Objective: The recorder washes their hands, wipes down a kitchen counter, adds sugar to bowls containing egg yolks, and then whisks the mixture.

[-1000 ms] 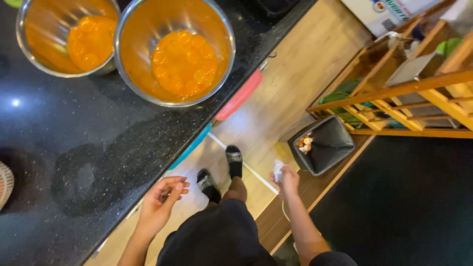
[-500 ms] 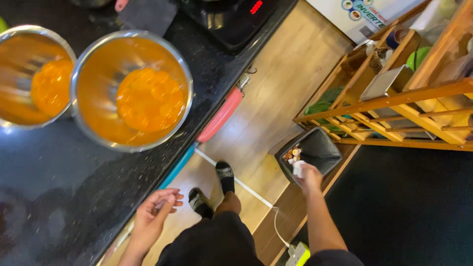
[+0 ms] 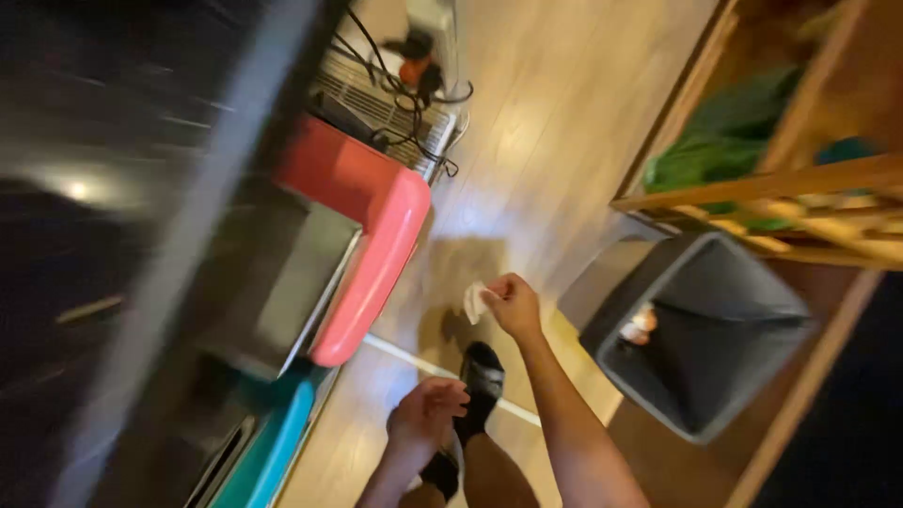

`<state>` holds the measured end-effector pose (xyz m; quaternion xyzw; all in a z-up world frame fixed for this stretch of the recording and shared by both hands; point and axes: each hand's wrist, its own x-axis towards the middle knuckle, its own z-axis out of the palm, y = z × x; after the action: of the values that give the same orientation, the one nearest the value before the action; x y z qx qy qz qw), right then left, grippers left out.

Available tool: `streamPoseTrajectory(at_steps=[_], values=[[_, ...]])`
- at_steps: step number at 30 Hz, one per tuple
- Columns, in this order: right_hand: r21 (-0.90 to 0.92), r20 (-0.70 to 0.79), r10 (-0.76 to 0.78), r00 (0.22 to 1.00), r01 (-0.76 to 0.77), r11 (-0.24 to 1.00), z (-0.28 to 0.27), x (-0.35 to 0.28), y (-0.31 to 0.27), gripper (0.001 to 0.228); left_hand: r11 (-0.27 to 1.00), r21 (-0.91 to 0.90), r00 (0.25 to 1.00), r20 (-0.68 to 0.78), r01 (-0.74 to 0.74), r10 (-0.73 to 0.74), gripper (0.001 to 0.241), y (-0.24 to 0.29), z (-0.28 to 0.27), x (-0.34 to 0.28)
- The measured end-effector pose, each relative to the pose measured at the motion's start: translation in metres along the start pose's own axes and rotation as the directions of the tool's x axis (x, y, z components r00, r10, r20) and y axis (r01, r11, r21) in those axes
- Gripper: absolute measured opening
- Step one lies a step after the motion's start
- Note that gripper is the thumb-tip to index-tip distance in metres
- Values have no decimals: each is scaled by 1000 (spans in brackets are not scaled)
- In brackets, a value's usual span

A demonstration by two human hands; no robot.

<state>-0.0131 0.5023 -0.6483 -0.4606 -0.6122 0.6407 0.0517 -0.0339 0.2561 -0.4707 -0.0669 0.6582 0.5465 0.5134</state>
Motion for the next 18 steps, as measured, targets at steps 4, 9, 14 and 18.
streamPoseTrajectory(at_steps=[4, 9, 14, 18], values=[[-434, 33, -95, 995, 100, 895, 53, 68, 57, 25, 983, -181, 1000, -28, -19, 15, 24, -73, -19, 73], [-551, 55, -336, 940, 309, 775, 104, 128, 166, 9, 974, -156, 979, -93, 164, -179, 24, -143, -45, 121], [-587, -8, -532, 847, 426, 688, 130, 118, 165, 14, 978, -120, 984, -34, 168, -173, 22, -227, -76, 134], [-503, -124, -636, 762, 504, 702, 145, 141, 136, 23, 841, -382, 924, 181, 382, -338, 35, -221, -88, 173]])
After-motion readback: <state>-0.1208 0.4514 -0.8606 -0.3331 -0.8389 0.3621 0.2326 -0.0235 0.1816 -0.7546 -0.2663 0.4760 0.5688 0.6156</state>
